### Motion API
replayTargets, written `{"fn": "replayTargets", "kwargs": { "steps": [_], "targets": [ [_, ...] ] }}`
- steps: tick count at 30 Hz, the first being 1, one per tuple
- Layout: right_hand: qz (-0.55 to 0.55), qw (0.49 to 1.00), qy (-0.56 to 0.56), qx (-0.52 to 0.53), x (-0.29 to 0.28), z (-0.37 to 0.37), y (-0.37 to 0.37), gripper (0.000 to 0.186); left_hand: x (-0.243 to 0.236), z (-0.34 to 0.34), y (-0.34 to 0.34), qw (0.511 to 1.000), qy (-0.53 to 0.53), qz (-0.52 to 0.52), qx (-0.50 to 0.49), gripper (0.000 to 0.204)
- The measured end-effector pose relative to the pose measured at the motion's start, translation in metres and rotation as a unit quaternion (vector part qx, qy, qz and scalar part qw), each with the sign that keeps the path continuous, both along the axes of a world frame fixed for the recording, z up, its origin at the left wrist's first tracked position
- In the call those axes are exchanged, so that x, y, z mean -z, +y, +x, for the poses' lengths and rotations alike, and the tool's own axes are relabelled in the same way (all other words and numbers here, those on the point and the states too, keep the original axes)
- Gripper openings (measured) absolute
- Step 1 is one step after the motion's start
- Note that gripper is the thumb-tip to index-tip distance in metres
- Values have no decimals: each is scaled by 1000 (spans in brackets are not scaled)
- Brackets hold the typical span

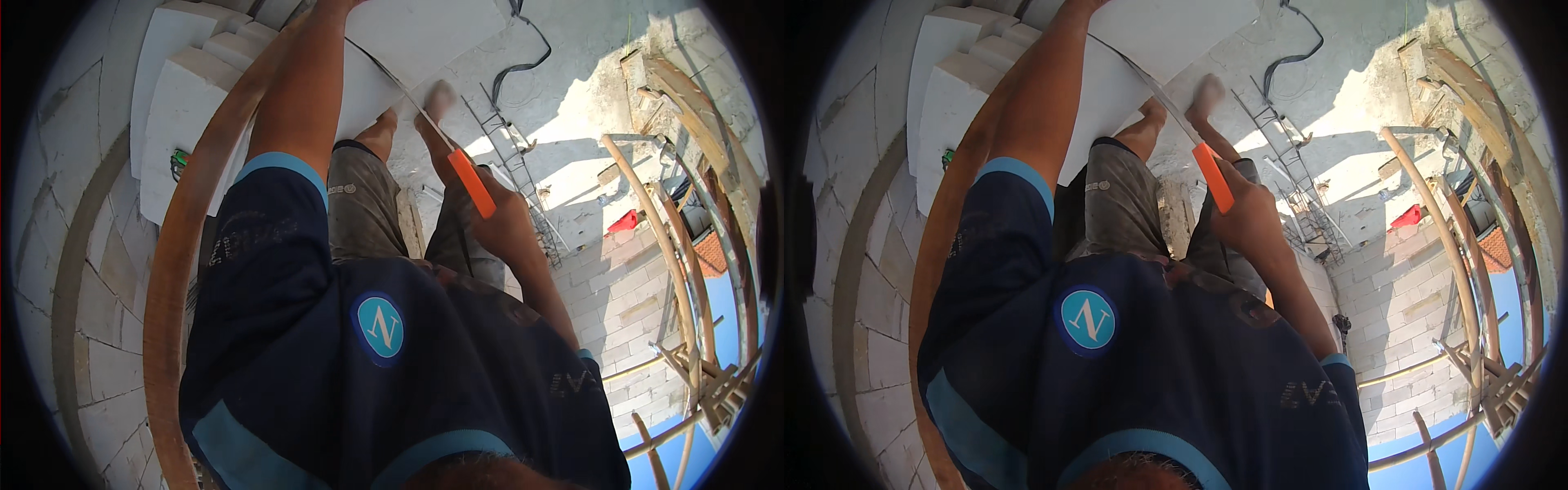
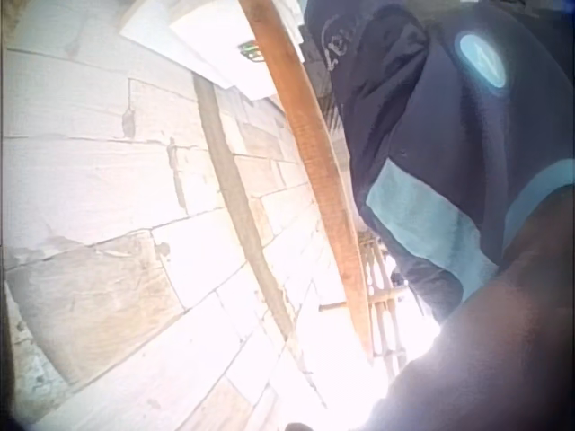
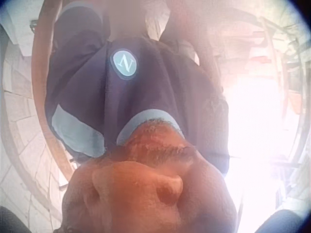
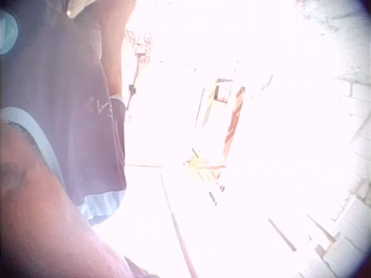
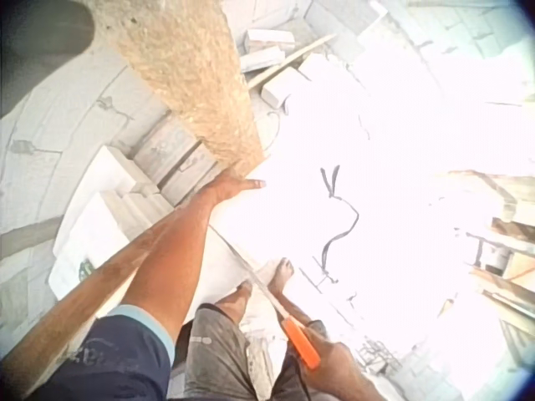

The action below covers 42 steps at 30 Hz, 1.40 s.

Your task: The person holds a large white stone block with one hand and uses a hand saw to cut through it. They finish the cut and lift the separated stone piece.

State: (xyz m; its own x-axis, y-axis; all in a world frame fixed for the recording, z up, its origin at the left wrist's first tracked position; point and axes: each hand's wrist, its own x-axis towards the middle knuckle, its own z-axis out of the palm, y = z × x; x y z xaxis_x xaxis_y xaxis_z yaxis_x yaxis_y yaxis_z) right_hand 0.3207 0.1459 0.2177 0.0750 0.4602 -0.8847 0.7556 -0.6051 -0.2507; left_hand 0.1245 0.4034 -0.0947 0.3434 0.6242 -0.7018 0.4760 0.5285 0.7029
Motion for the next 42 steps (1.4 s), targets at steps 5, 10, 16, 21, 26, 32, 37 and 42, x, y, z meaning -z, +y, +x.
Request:
{"fn": "replayTargets", "kwargs": {
  "steps": [5, 10, 16, 21, 26, 32, 37, 42],
  "targets": [
    [24, 998, 46, 31, 11, -23, 31, 38, -15, -11, -8, 999, 19, -48, -1, 131],
    [-3, 999, 12, -52, 78, -46, 82, 33, 9, 19, 12, 999, 18, 32, 16, 134],
    [2, 998, 43, -37, -32, -31, 48, 42, -3, -26, -17, 1000, 4, 26, -12, 129],
    [-34, 996, -14, -78, 78, -56, 81, 26, 18, 13, 0, 998, -8, 61, -2, 135],
    [3, 1000, 17, -23, 3, -40, 44, 41, 12, -11, -13, 1000, 2, 14, -9, 137],
    [-29, 997, 11, -64, 46, -39, 75, 49, -3, 12, -4, 999, 35, 32, 4, 127],
    [-8, 999, 15, -37, 73, -42, 52, 23, 14, -3, -1, 987, -147, -49, 49, 104],
    [-26, 1000, 3, 8, -45, -13, 18, 40, 21, -6, -15, 997, -27, 68, 37, 97]
  ]
}}
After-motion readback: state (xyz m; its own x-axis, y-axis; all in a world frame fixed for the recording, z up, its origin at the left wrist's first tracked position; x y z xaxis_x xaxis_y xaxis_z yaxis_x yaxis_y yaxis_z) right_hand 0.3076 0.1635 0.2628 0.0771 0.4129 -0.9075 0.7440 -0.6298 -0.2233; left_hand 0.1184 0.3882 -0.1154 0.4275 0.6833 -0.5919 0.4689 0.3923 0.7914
